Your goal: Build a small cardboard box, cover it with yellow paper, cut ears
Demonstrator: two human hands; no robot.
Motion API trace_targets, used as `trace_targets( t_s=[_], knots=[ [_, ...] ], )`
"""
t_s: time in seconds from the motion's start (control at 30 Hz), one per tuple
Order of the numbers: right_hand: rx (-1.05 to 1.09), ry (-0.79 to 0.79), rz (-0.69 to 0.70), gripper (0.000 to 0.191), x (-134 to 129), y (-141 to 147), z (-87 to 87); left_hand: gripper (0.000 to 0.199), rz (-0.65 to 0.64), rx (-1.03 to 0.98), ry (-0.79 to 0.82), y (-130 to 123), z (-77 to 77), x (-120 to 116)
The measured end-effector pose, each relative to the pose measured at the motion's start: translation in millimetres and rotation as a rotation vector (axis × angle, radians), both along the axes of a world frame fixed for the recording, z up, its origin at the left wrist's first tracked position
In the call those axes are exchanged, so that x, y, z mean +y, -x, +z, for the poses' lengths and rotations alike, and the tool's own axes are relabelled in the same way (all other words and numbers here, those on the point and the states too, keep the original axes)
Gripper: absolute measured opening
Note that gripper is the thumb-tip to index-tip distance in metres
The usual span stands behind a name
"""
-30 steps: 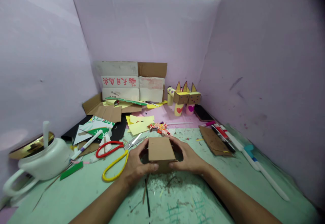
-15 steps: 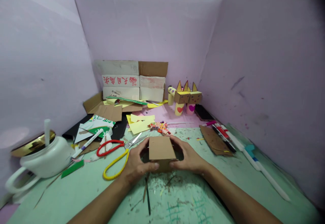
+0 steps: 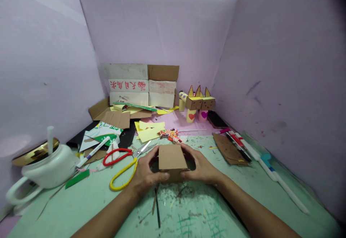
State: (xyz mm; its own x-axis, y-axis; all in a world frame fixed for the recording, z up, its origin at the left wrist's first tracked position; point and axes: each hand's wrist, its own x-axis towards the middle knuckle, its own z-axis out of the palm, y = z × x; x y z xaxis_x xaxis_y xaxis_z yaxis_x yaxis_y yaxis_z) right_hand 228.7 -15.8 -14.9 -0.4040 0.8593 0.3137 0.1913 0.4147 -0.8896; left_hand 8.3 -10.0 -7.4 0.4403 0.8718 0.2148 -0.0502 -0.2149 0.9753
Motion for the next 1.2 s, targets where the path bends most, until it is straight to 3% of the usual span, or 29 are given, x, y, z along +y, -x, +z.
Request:
trace_targets(
  t_s=[1.2],
  knots=[
    [0.003, -0.007, 0.005, 0.082, -0.3, -1.0, 0.1, 0.074, -0.001, 0.014, -0.013, 0.5, 0.1, 0.0]
  ],
)
